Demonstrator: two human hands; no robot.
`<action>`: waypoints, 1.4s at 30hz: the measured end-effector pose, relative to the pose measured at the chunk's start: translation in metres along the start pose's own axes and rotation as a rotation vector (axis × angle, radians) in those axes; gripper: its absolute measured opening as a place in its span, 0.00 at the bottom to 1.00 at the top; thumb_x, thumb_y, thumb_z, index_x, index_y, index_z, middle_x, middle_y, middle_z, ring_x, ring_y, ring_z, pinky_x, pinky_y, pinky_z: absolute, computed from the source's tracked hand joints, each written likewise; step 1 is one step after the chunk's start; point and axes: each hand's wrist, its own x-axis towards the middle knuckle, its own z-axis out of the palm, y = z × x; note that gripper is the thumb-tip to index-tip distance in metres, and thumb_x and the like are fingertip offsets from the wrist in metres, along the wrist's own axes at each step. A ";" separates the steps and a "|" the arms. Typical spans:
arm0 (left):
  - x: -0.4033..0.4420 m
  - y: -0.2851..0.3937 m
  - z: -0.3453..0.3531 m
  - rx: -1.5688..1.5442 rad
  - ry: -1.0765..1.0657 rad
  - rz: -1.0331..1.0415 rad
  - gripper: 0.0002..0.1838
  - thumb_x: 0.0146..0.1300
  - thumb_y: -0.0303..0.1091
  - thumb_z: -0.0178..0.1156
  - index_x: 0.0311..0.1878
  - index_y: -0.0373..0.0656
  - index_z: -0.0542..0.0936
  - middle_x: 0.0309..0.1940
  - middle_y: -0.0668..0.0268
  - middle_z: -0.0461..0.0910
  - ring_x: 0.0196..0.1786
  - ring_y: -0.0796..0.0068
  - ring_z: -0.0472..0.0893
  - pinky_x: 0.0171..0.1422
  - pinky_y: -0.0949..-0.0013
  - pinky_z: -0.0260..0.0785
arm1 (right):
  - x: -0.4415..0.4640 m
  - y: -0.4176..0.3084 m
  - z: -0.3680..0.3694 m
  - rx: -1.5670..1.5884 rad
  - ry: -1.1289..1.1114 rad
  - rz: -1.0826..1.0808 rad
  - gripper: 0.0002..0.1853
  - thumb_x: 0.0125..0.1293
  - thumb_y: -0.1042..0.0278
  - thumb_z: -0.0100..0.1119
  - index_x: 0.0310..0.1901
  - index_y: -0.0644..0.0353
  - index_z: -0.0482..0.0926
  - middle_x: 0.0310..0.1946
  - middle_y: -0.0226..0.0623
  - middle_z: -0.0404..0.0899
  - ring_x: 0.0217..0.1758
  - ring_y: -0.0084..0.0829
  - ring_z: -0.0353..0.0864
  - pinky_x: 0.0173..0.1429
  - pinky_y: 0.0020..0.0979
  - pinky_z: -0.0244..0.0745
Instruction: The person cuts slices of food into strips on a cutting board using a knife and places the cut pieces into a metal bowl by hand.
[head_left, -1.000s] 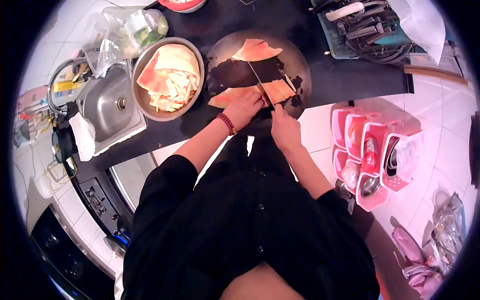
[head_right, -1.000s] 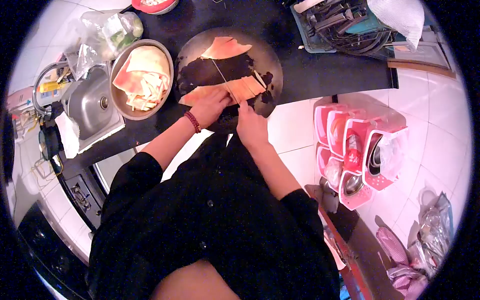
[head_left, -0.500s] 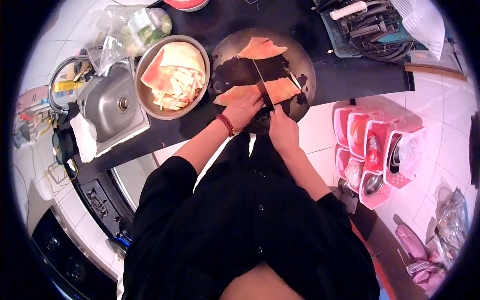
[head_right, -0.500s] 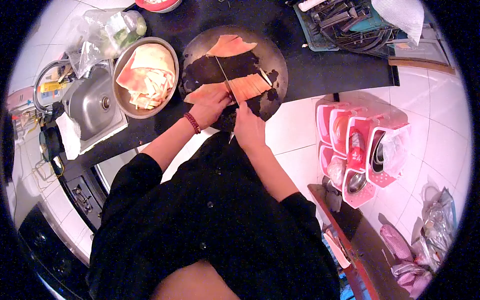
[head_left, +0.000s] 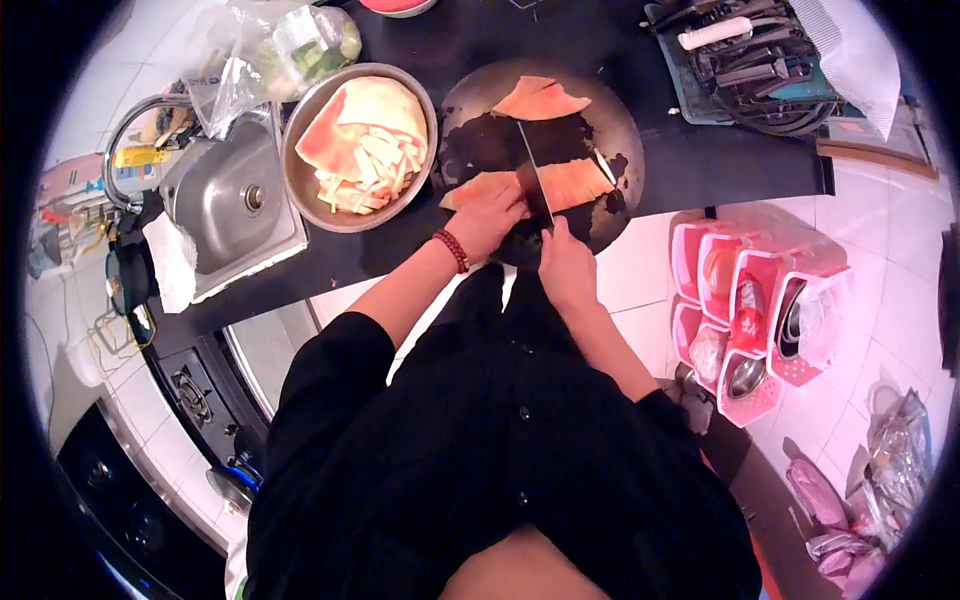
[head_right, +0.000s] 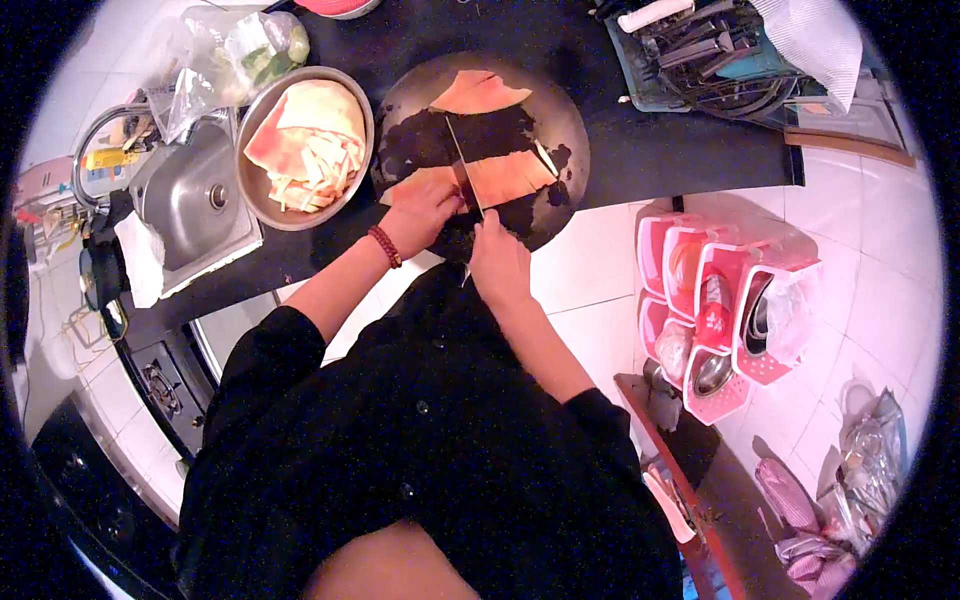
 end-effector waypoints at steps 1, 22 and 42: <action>0.001 -0.003 0.000 -0.018 -0.032 -0.027 0.15 0.60 0.26 0.57 0.51 0.41 0.79 0.54 0.58 0.76 0.58 0.57 0.78 0.59 0.60 0.74 | -0.002 -0.004 -0.001 0.033 -0.016 0.014 0.09 0.76 0.64 0.47 0.45 0.62 0.67 0.35 0.56 0.83 0.38 0.60 0.83 0.42 0.57 0.76; 0.024 0.026 -0.008 -0.055 0.100 -0.353 0.30 0.48 0.29 0.72 0.56 0.43 0.72 0.55 0.63 0.70 0.59 0.57 0.74 0.52 0.55 0.79 | 0.028 0.060 -0.027 -0.107 0.066 -0.198 0.09 0.73 0.65 0.54 0.49 0.58 0.71 0.31 0.49 0.84 0.32 0.54 0.83 0.35 0.52 0.77; 0.021 0.020 0.008 0.111 0.009 -0.073 0.14 0.58 0.28 0.57 0.49 0.44 0.79 0.52 0.61 0.76 0.60 0.60 0.75 0.62 0.58 0.69 | -0.004 0.032 -0.016 -0.049 0.030 -0.101 0.07 0.73 0.68 0.49 0.47 0.60 0.68 0.35 0.50 0.82 0.31 0.57 0.83 0.35 0.53 0.78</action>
